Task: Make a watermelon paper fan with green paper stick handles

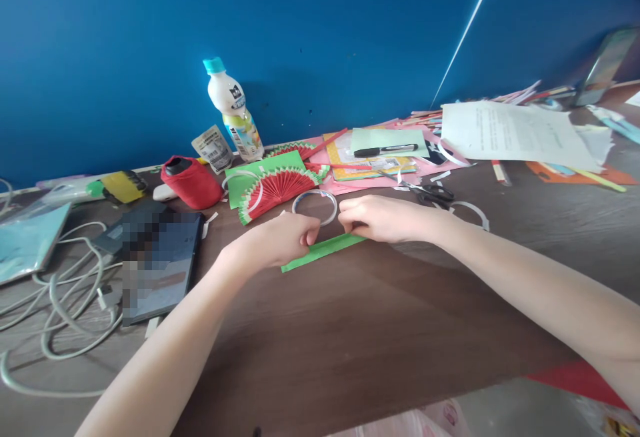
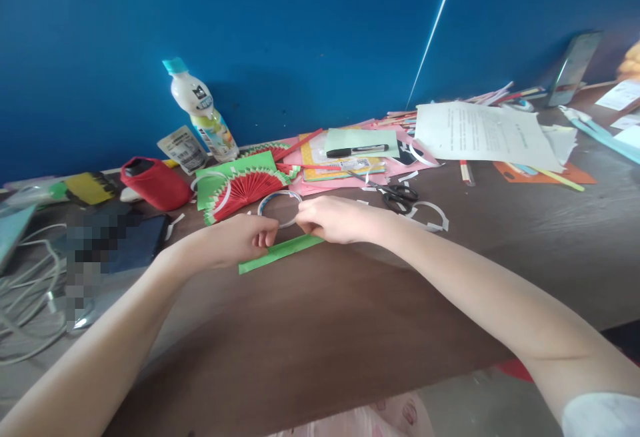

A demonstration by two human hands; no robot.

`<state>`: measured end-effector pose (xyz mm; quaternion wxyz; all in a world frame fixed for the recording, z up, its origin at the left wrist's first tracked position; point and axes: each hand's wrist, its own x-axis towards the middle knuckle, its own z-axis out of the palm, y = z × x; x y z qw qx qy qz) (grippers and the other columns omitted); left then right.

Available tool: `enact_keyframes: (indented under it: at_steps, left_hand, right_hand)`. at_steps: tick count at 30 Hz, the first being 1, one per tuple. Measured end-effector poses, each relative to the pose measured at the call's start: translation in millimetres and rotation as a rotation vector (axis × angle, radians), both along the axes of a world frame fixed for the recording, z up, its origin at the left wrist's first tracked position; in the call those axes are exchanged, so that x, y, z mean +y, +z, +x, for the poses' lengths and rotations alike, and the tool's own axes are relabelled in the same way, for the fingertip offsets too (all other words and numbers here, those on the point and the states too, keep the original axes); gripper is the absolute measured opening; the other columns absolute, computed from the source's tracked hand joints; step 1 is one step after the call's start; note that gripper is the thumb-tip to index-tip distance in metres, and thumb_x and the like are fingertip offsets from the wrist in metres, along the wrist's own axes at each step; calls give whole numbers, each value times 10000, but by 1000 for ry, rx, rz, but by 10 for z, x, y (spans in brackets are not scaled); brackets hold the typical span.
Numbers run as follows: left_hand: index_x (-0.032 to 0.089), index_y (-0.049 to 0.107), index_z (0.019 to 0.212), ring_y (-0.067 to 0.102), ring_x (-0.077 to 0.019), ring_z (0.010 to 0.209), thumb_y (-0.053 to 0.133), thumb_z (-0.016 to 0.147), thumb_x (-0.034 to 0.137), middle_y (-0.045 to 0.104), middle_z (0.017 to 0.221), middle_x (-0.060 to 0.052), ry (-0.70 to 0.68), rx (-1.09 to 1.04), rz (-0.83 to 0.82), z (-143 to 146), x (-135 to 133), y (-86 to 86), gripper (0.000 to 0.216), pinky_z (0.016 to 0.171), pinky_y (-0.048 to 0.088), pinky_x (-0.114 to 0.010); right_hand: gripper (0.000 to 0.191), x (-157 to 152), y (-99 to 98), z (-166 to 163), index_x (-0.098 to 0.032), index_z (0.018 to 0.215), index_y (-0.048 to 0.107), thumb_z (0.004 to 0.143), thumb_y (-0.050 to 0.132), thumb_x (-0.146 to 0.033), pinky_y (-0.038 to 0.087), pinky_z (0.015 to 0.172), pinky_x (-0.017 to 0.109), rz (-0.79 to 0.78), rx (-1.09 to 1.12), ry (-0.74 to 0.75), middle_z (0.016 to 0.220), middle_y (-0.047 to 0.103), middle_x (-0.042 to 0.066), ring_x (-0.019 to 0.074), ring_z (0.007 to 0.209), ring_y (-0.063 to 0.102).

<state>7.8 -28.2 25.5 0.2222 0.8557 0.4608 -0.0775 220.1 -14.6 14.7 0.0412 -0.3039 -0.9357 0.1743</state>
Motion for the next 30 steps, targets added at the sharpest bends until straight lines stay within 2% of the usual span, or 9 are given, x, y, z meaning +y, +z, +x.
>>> enact_keyframes:
  at_steps: [4, 8, 11, 13, 15, 20, 25, 30]
  left_hand:
    - [200, 484, 686, 465, -112, 623, 504, 633, 187, 536, 688, 33, -16, -38, -123, 14, 11, 56, 59, 535, 307, -222]
    - [195, 496, 703, 470, -104, 611, 571, 636, 248, 524, 668, 43, -7, -78, -234, 5, 31, 93, 114, 531, 319, -210]
    - [193, 500, 686, 463, -99, 573, 587, 628, 257, 523, 629, 45, -1, -86, -263, -5, 35, 89, 123, 508, 312, -210]
    - [195, 513, 680, 461, -99, 548, 575, 627, 250, 524, 605, 45, 25, -77, -260, -8, 25, 80, 98, 489, 303, -213]
    - [197, 527, 679, 467, -102, 535, 550, 631, 239, 528, 593, 41, 55, -69, -243, -7, 7, 68, 67, 476, 298, -215]
    - [193, 506, 647, 512, -109, 527, 520, 638, 220, 532, 575, 36, 88, -75, -212, 15, -42, 37, 32, 478, 318, -217]
    - [196, 487, 682, 528, -119, 534, 525, 646, 216, 552, 598, 28, 122, -33, -189, 41, -72, 38, 55, 486, 331, -225]
    - [198, 554, 722, 530, -149, 642, 541, 631, 200, 599, 675, -8, 103, 34, -36, 55, -85, 41, 92, 541, 329, -244]
  right_hand:
    - [154, -17, 47, -4, -155, 639, 505, 723, 461, -33, 293, 547, 214, -33, -3, 20, 751, 501, 12, 89, 616, 435]
    - [121, -2, 42, 23, -161, 642, 494, 714, 497, -64, 320, 552, 212, -118, 21, 12, 751, 522, 10, 89, 615, 461]
    - [39, 25, 8, 60, -178, 730, 498, 736, 528, -154, 348, 493, 206, -378, 11, -111, 687, 532, -11, 85, 522, 502]
    - [55, 46, -10, 84, -186, 782, 495, 749, 534, -206, 371, 462, 204, -546, 13, -181, 622, 534, -29, 92, 472, 527]
    - [82, 64, -13, 102, -186, 796, 497, 752, 541, -239, 402, 468, 208, -618, 37, -198, 594, 544, -32, 103, 477, 551]
    - [76, 76, 4, 110, -184, 800, 503, 774, 519, -254, 442, 500, 214, -640, 69, -183, 598, 560, -26, 102, 497, 569]
    - [97, 48, -12, 80, -189, 844, 482, 756, 516, -213, 414, 450, 200, -616, 76, -221, 586, 533, -43, 83, 435, 520]
    - [87, 36, 5, 64, -189, 824, 506, 738, 515, -191, 357, 460, 205, -471, -16, -200, 632, 538, -25, 84, 468, 502]
